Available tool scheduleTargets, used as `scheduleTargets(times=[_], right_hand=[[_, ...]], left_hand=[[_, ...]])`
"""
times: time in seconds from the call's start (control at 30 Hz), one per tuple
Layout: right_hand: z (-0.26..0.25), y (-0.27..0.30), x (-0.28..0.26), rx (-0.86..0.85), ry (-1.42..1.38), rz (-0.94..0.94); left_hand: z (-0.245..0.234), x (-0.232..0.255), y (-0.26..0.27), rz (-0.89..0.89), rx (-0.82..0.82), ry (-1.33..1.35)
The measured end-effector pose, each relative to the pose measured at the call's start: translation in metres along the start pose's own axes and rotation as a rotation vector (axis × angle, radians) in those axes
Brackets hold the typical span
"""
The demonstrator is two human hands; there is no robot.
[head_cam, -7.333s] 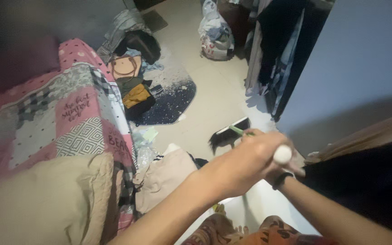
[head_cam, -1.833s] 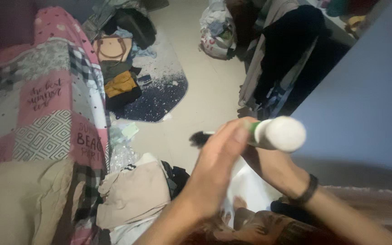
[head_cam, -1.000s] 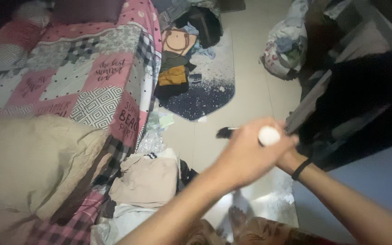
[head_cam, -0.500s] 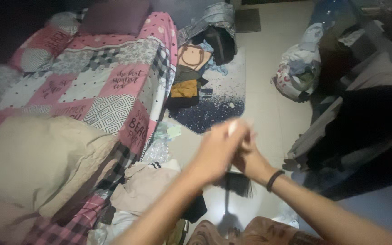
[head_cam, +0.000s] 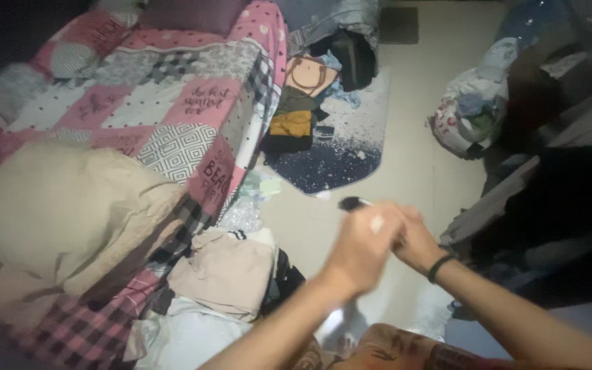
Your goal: The person assembles a broom by twisting a handle into a broom head by hand. They repeatedly push and tighten the handle into the broom head's socket while standing in a bedroom.
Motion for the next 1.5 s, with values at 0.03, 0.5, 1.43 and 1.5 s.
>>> scheduleTargets(times=[0.03,0.5,1.43,1.5], right_hand=[[-0.013,-0.009,-0.015,0.027,-0.188,0.037],[0.004,-0.088,-0.134,-0.040,-0.391,-0.328],[0.008,-0.243,-0.146,-0.135,-0.072,0.056],[0.013,-0.264,-0.166,-0.053,-0.189,-0.004]], left_hand=[[-0.011,0.007,-0.010,0.033,-0.001,-0.045],[-0.113,0.070,-0.035,-0.421,0.231,0.279],[-0.245,-0.003,-0.130,-0.151,0.366,0.198],[-0.266,-0.001,-0.144,-0.147,0.377,0.200]])
Point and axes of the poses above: each hand's wrist, its own y-axis away from the middle knuckle, its own z-axis out of the palm, x = y × z, the point moved 2 cm from there along -y, towards the middle knuckle
